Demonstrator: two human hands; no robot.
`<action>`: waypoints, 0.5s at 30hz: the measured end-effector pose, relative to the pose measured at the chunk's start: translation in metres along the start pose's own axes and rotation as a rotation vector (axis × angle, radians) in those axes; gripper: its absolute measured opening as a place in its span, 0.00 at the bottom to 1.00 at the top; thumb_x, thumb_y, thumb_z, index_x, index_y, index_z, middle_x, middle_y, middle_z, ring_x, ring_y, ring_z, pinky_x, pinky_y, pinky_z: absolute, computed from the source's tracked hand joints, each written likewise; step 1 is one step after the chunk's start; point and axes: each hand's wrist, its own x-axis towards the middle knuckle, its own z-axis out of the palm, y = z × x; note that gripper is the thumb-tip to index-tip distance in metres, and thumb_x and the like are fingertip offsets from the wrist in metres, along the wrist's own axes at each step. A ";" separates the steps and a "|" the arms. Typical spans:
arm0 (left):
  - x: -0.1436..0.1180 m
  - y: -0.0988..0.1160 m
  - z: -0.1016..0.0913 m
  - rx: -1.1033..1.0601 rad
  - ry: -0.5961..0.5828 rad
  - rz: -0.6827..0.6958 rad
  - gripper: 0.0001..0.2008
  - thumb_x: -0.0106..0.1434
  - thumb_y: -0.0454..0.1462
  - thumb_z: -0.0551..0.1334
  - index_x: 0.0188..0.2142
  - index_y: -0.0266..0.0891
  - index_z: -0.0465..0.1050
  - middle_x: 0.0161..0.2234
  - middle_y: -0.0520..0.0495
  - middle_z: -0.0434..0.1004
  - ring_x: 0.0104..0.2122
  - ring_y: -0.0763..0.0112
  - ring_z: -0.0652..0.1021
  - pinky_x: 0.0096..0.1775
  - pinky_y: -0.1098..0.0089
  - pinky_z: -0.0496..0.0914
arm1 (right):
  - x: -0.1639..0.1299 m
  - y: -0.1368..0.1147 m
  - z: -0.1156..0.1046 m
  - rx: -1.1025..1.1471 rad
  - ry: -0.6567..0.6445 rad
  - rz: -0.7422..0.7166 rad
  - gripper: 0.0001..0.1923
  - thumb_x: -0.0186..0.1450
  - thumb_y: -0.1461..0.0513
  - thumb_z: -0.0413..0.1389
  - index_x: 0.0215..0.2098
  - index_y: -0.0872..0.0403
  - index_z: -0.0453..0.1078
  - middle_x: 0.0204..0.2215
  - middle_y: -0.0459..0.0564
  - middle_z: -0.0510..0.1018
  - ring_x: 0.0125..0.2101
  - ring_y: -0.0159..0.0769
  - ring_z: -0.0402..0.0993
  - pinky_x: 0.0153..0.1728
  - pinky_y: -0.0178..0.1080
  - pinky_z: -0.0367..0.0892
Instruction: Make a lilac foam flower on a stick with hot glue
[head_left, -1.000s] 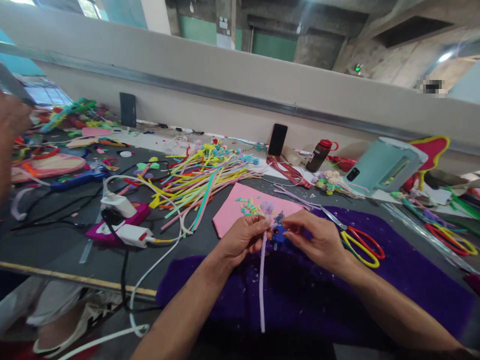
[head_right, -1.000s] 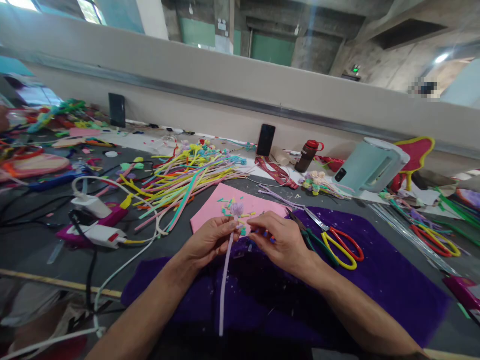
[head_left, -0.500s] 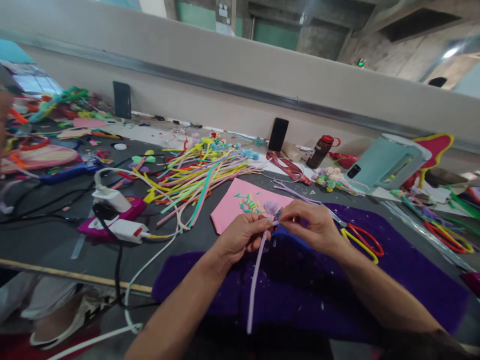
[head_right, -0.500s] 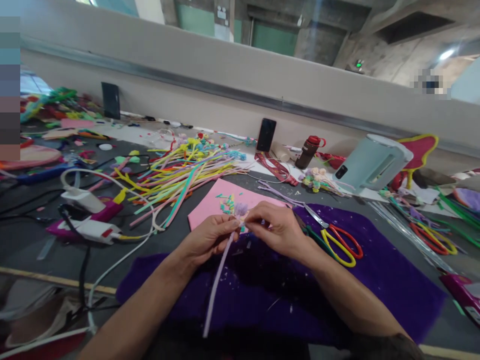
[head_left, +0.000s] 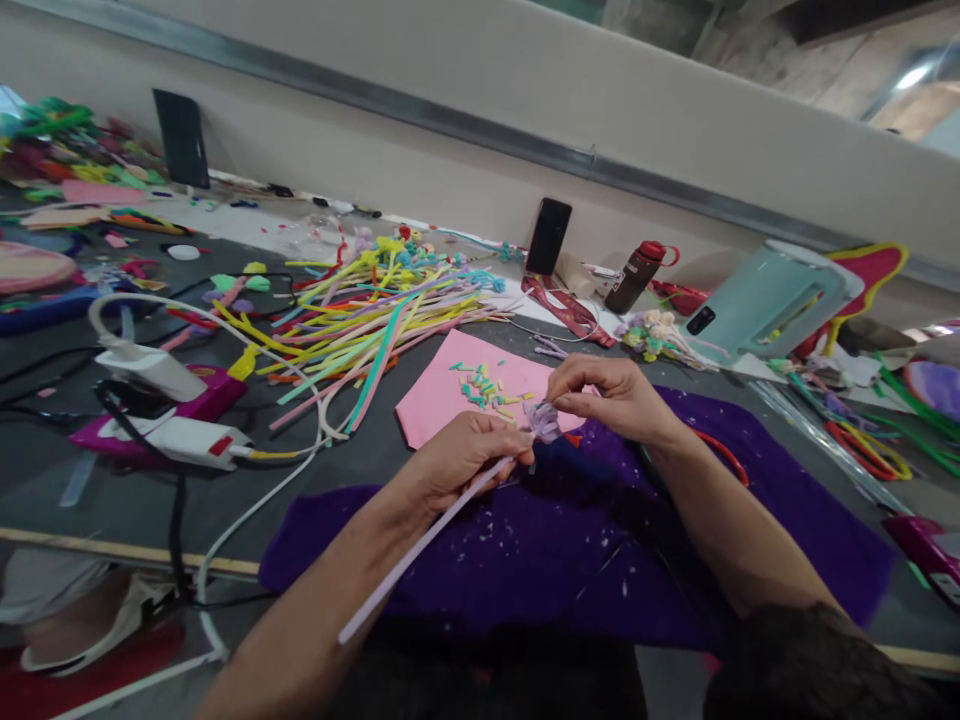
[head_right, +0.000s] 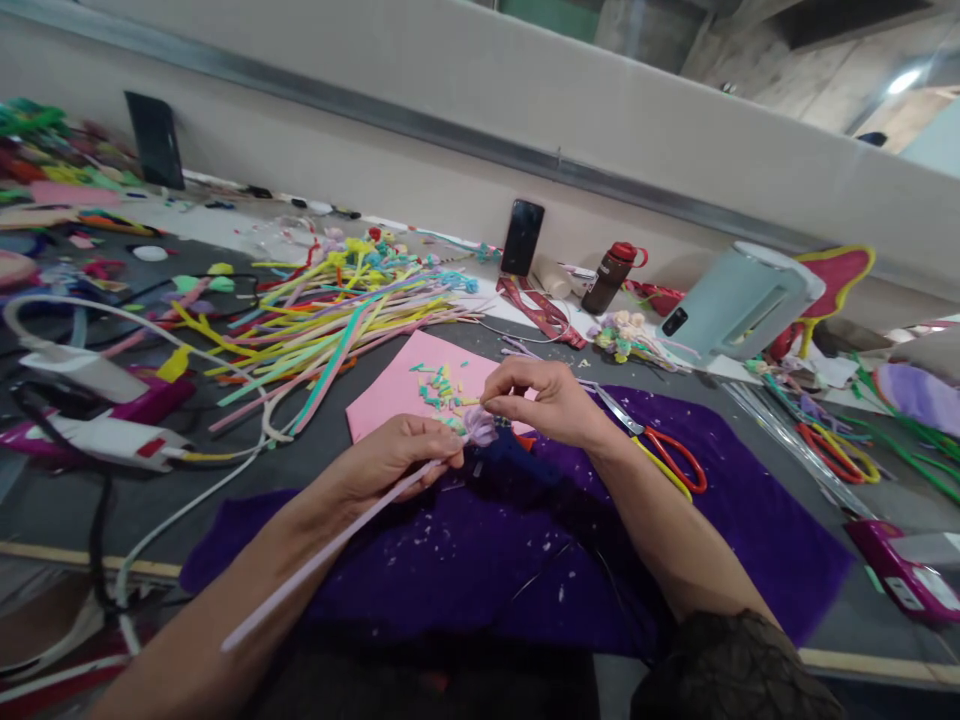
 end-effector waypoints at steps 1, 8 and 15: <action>0.000 0.000 0.000 0.012 -0.006 0.001 0.08 0.50 0.37 0.61 0.20 0.34 0.72 0.09 0.55 0.61 0.08 0.84 0.57 0.12 0.77 0.45 | 0.000 0.000 0.000 0.011 -0.025 -0.003 0.06 0.60 0.60 0.57 0.31 0.56 0.71 0.29 0.48 0.74 0.31 0.31 0.70 0.33 0.36 0.65; 0.002 -0.004 -0.001 0.072 -0.024 0.011 0.09 0.50 0.38 0.61 0.19 0.34 0.71 0.10 0.54 0.61 0.08 0.84 0.57 0.13 0.77 0.45 | 0.001 -0.002 0.000 0.031 -0.125 -0.038 0.06 0.61 0.61 0.56 0.30 0.56 0.71 0.30 0.48 0.73 0.33 0.31 0.70 0.37 0.38 0.66; 0.003 -0.006 -0.002 0.099 -0.026 0.010 0.10 0.51 0.39 0.61 0.20 0.34 0.71 0.10 0.55 0.61 0.09 0.84 0.56 0.14 0.76 0.44 | 0.000 -0.003 -0.001 -0.008 -0.174 -0.044 0.06 0.61 0.61 0.55 0.30 0.56 0.71 0.32 0.48 0.73 0.33 0.31 0.70 0.37 0.37 0.66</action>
